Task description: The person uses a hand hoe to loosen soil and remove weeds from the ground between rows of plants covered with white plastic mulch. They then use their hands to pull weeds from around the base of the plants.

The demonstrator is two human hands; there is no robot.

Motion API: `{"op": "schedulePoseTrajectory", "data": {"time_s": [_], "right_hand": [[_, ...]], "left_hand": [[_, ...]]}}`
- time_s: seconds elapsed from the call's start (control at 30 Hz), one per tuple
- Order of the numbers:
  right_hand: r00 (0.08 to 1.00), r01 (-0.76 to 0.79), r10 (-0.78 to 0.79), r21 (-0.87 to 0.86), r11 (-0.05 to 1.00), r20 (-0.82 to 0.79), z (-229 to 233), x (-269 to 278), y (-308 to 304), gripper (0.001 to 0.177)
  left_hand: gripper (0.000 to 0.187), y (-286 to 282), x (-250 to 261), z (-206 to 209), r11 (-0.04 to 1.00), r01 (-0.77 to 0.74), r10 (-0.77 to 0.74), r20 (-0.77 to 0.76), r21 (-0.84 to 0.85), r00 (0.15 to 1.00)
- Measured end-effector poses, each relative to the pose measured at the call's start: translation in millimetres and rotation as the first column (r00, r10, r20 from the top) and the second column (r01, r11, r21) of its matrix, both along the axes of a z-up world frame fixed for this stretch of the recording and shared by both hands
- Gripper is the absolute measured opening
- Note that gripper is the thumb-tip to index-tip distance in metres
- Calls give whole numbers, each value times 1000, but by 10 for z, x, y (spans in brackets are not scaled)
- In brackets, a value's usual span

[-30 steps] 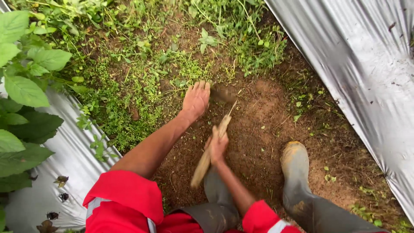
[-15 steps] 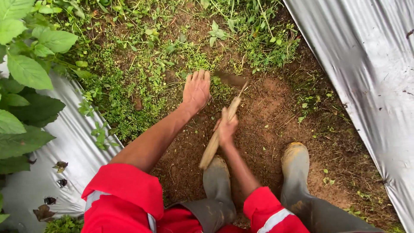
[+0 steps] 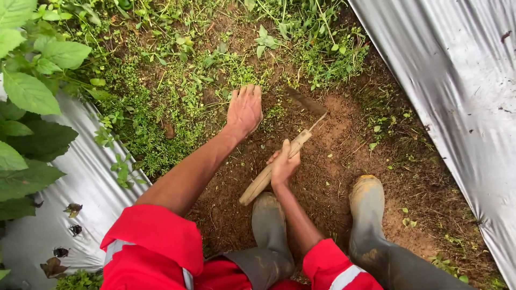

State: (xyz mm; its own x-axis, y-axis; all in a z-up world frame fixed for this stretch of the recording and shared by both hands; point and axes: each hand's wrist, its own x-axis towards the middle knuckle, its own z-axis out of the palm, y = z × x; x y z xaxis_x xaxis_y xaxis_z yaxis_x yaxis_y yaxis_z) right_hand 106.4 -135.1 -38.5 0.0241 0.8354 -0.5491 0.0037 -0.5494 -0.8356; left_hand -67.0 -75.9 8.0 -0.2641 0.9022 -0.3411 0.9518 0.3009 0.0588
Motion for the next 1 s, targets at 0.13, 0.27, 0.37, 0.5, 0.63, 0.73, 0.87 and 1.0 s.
{"op": "schedulePoseTrajectory", "data": {"time_s": [0.13,0.27,0.37,0.5,0.63,0.73,0.87,1.0], "right_hand": [[992,-112,118,-119,986,45,6,-80,-497,32],[945,-307,320,-165,937,62,92,-27,-1131,29],[941,-330,338,-143,933,31,284,-73,-1053,27],[987,-160,160,-19,987,1,126,-106,-623,28],[995,-92,93,60,994,-19,226,-225,-130,30],[982,-182,181,-1,983,-60,-2,-303,-252,32],[941,-329,333,-72,942,56,116,-282,-843,28],[915,-397,403,-108,911,32,-139,-42,-1206,26]], "left_hand": [[52,-32,-91,-161,997,-77,77,93,1,993],[55,-55,-95,-170,999,-40,40,42,18,998],[52,-82,-118,-412,999,-21,19,41,30,999],[50,-102,-135,-352,995,-31,29,18,97,999],[48,-198,-212,-341,989,-64,64,-1,137,998],[48,-257,-231,-341,989,-73,74,1,126,997],[41,-302,-317,-471,991,-86,81,45,106,996],[37,-390,-321,-675,997,-56,51,93,49,994]]}}
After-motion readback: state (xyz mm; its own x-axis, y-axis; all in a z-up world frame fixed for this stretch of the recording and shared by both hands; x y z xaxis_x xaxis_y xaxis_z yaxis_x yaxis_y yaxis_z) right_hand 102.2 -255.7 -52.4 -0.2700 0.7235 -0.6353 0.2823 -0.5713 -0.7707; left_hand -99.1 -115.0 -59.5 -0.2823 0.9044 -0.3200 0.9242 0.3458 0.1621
